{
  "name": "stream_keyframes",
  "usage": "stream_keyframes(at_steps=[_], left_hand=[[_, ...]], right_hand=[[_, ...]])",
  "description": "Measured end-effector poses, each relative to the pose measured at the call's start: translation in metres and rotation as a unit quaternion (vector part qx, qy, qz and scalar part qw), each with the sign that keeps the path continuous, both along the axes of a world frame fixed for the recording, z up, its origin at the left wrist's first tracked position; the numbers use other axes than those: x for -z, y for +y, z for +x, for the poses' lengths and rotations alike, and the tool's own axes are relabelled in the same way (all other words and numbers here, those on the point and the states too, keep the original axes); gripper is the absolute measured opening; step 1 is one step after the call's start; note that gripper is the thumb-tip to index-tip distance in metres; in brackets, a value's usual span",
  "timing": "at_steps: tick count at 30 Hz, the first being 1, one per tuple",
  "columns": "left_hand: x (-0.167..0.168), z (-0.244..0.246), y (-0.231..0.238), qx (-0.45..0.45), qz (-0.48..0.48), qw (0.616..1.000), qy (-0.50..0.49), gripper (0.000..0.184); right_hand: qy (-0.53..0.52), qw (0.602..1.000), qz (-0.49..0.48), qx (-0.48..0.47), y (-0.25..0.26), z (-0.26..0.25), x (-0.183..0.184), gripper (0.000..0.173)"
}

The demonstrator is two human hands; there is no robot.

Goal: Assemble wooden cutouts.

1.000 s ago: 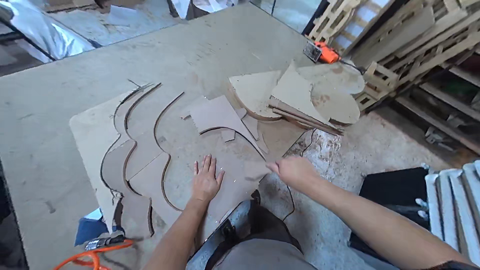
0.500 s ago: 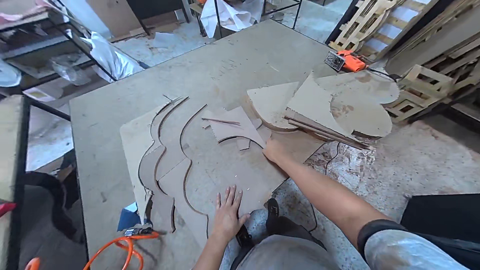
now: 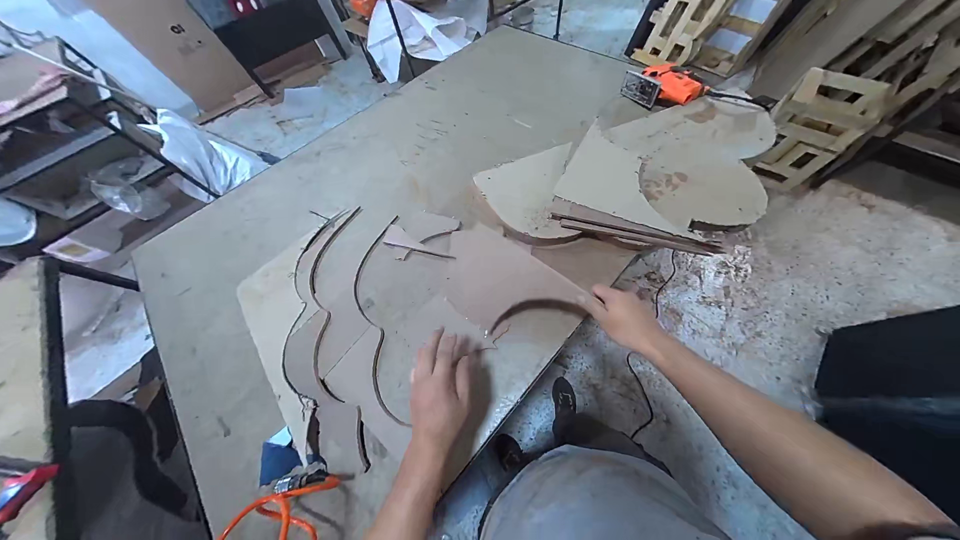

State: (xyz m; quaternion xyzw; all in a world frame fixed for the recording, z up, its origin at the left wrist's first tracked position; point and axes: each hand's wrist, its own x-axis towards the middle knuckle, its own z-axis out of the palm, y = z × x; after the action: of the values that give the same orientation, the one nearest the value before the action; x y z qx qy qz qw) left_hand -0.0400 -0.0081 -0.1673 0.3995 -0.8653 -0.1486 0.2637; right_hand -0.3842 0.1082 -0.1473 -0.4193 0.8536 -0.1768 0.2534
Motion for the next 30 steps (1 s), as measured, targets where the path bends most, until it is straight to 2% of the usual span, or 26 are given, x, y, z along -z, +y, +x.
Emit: stream_keyframes(at_steps=[2,4,6,8,11,15,18,21,25,27,28,29,30], left_hand=[[-0.012,0.0,-0.001,0.035,-0.055,0.997,0.037,0.044],[-0.003,-0.011,-0.012,0.065,-0.05,0.997,-0.012,0.05],[0.026,-0.027,-0.024,0.093,-0.01,0.99,-0.107,0.063],[0.067,-0.039,-0.029,0.133,0.016,0.972,-0.194,0.076],[0.113,-0.039,-0.026,0.187,0.011,0.947,-0.262,0.081],[0.117,-0.033,-0.025,0.185,0.009,0.947,-0.263,0.082],[0.122,-0.032,-0.028,0.181,0.002,0.949,-0.259,0.082],[0.124,-0.031,-0.031,0.184,-0.007,0.949,-0.258,0.083],[0.12,-0.031,-0.032,0.187,0.002,0.945,-0.267,0.088],[0.119,-0.032,-0.034,0.192,-0.001,0.945,-0.266,0.092],[0.121,-0.032,-0.037,0.198,-0.003,0.945,-0.26,0.094],[0.125,-0.031,-0.041,0.208,-0.002,0.946,-0.25,0.095],[0.126,-0.026,-0.043,0.224,0.003,0.945,-0.237,0.094]], right_hand=[[-0.069,0.998,-0.001,0.014,0.061,0.018,0.028,0.047],[-0.123,0.991,-0.031,0.039,0.111,0.045,0.058,0.044],[-0.16,0.986,-0.028,0.049,0.145,0.068,0.086,0.046],[-0.179,0.983,0.018,0.046,0.162,0.086,0.113,0.05],[-0.189,0.977,0.084,0.045,0.168,0.104,0.136,0.063],[-0.185,0.95,0.203,0.147,0.138,0.113,0.118,0.093],[-0.161,0.932,0.258,0.197,0.118,0.121,0.114,0.09],[-0.085,0.949,0.211,0.218,0.119,0.13,0.134,0.074],[-0.048,0.963,0.172,0.202,0.124,0.134,0.159,0.069],[-0.029,0.975,0.089,0.2,0.128,0.135,0.182,0.065],[-0.056,0.976,0.038,0.205,0.127,0.134,0.195,0.065],[-0.147,0.968,0.012,0.203,0.122,0.131,0.207,0.067],[-0.293,0.936,0.009,0.196,0.115,0.129,0.221,0.071]])
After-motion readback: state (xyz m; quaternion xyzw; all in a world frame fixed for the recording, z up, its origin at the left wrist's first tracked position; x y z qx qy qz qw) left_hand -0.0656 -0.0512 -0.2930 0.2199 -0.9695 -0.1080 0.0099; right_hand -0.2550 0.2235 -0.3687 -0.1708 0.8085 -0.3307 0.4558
